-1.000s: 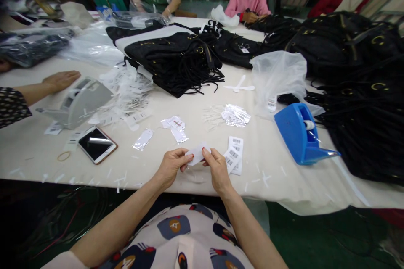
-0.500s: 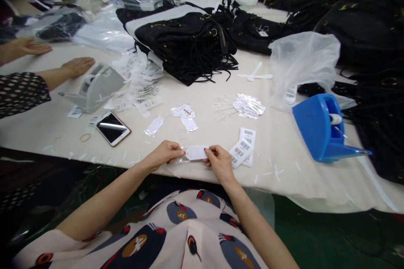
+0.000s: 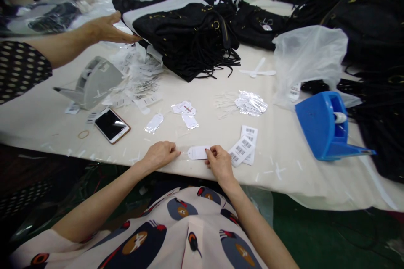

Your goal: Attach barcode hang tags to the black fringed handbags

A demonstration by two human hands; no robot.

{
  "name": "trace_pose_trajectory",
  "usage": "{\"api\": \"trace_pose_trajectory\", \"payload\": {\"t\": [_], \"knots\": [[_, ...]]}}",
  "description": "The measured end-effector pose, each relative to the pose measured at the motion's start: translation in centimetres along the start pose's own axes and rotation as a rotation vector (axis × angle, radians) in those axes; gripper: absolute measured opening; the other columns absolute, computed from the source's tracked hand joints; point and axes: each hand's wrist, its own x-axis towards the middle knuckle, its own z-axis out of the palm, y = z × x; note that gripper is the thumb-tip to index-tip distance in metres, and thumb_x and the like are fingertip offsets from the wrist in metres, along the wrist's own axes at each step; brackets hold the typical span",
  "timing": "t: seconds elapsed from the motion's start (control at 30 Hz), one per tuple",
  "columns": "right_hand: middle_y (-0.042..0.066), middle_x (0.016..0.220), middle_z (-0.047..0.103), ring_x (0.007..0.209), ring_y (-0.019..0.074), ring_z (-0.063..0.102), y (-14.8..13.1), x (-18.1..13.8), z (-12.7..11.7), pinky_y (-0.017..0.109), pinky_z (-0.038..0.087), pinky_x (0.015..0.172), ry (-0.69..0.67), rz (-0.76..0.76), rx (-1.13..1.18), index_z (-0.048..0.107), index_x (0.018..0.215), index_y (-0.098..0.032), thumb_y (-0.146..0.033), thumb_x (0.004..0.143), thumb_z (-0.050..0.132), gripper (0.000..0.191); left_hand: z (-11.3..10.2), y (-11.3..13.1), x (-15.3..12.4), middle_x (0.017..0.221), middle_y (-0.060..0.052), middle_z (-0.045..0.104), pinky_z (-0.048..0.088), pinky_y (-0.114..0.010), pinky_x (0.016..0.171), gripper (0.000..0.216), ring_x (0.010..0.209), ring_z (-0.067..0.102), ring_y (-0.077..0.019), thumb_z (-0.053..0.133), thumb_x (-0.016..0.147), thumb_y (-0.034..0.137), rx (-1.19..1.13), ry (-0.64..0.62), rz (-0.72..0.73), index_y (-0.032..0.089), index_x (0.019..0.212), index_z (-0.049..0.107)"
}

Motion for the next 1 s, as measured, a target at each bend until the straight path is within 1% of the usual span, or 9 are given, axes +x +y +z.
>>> {"api": "trace_pose_trajectory", "payload": {"t": [0.37, 0.43, 0.53, 0.6, 0.7, 0.73, 0.8, 0.9, 1.0], "knots": [[-0.001, 0.047, 0.056, 0.04, 0.0125, 0.053, -0.2, -0.2, -0.2, 0.024, 0.044, 0.038, 0.034, 0.001, 0.029, 0.052, 0.067, -0.019, -0.044, 0.07, 0.056, 0.026, -0.2, -0.6, -0.2, 0.084, -0.007, 0.063, 0.04, -0.03, 0.067, 0.027, 0.082, 0.058, -0.0217, 0.044, 0.079, 0.039, -0.015, 0.008, 0.01, 0.019, 0.076, 0.062], [-0.002, 0.047, 0.055, 0.04, 0.0125, 0.052, -0.2, -0.2, -0.2, 0.024, 0.045, 0.038, 0.038, -0.003, 0.029, 0.053, 0.066, -0.019, -0.045, 0.07, 0.056, 0.026, -0.3, -0.2, -0.6, 0.087, -0.009, 0.061, 0.041, -0.032, 0.069, 0.025, 0.086, 0.056, -0.0236, 0.049, 0.077, 0.039, 0.039, 0.111, 0.005, 0.018, 0.08, 0.062], [-0.002, 0.047, 0.055, 0.04, 0.0131, 0.053, 0.0, -0.1, -0.3, 0.025, 0.046, 0.038, 0.039, -0.01, 0.007, 0.052, 0.068, -0.02, -0.045, 0.071, 0.056, 0.026, 0.0, 0.5, -1.4, 0.1, -0.015, 0.057, 0.04, -0.039, 0.077, 0.028, 0.1, 0.05, -0.0293, 0.054, 0.076, 0.029, 0.147, 0.403, 0.05, 0.013, 0.098, 0.058], [-0.002, 0.048, 0.056, 0.041, 0.0139, 0.054, 0.0, 0.0, -0.2, 0.026, 0.046, 0.039, 0.038, -0.008, -0.012, 0.052, 0.068, -0.02, -0.044, 0.071, 0.055, 0.025, 0.7, 0.9, -1.7, 0.113, -0.017, 0.052, 0.038, -0.042, 0.083, 0.033, 0.109, 0.044, -0.0294, 0.048, 0.079, 0.018, 0.197, 0.539, 0.24, 0.011, 0.111, 0.052], [-0.001, 0.05, 0.056, 0.042, 0.0147, 0.055, 0.1, 0.0, 0.0, 0.026, 0.046, 0.04, 0.035, -0.001, -0.054, 0.052, 0.07, -0.02, -0.043, 0.074, 0.053, 0.023, 2.7, 1.2, -1.6, 0.12, -0.014, 0.051, 0.038, -0.036, 0.089, 0.034, 0.115, 0.042, -0.0238, 0.037, 0.083, 0.009, 0.199, 0.539, 0.668, 0.012, 0.115, 0.05], [-0.001, 0.05, 0.056, 0.042, 0.0146, 0.055, 0.0, -0.1, 0.1, 0.026, 0.045, 0.041, 0.037, -0.008, -0.085, 0.052, 0.071, -0.02, -0.042, 0.075, 0.052, 0.022, 3.4, 1.2, -1.5, 0.118, -0.013, 0.053, 0.038, -0.035, 0.089, 0.033, 0.114, 0.043, -0.0225, 0.035, 0.084, 0.009, 0.183, 0.523, 0.753, 0.011, 0.113, 0.051], [0.0, 0.052, 0.056, 0.045, 0.0145, 0.054, -0.2, -0.4, 0.0, 0.027, 0.045, 0.046, 0.06, -0.091, -0.203, 0.053, 0.071, -0.02, -0.039, 0.078, 0.049, 0.021, 4.7, 1.1, -1.2, 0.114, -0.012, 0.056, 0.04, -0.034, 0.088, 0.033, 0.11, 0.046, -0.0219, 0.035, 0.083, 0.007, 0.14, 0.522, 0.788, 0.011, 0.11, 0.053], [0.004, 0.066, 0.06, 0.059, 0.0156, 0.056, -0.7, -1.1, -1.4, 0.029, 0.045, 0.06, 0.205, -0.337, -0.426, 0.057, 0.076, -0.019, -0.035, 0.081, 0.046, 0.02, 5.7, 0.9, -0.9, 0.114, -0.011, 0.057, 0.041, -0.035, 0.087, 0.038, 0.11, 0.046, -0.0223, 0.034, 0.079, 0.001, 0.09, 0.564, 0.757, 0.012, 0.109, 0.055], [0.01, 0.09, 0.06, 0.08, 0.0194, 0.055, -0.6, -1.4, -4.7, 0.034, 0.043, 0.075, 0.532, -0.475, -0.527, 0.057, 0.093, -0.017, -0.037, 0.081, 0.049, 0.025, 5.7, 1.0, -0.7, 0.112, -0.011, 0.058, 0.042, -0.035, 0.085, 0.04, 0.108, 0.047, -0.022, 0.034, 0.077, -0.001, 0.047, 0.589, 0.764, 0.012, 0.107, 0.056]]}}
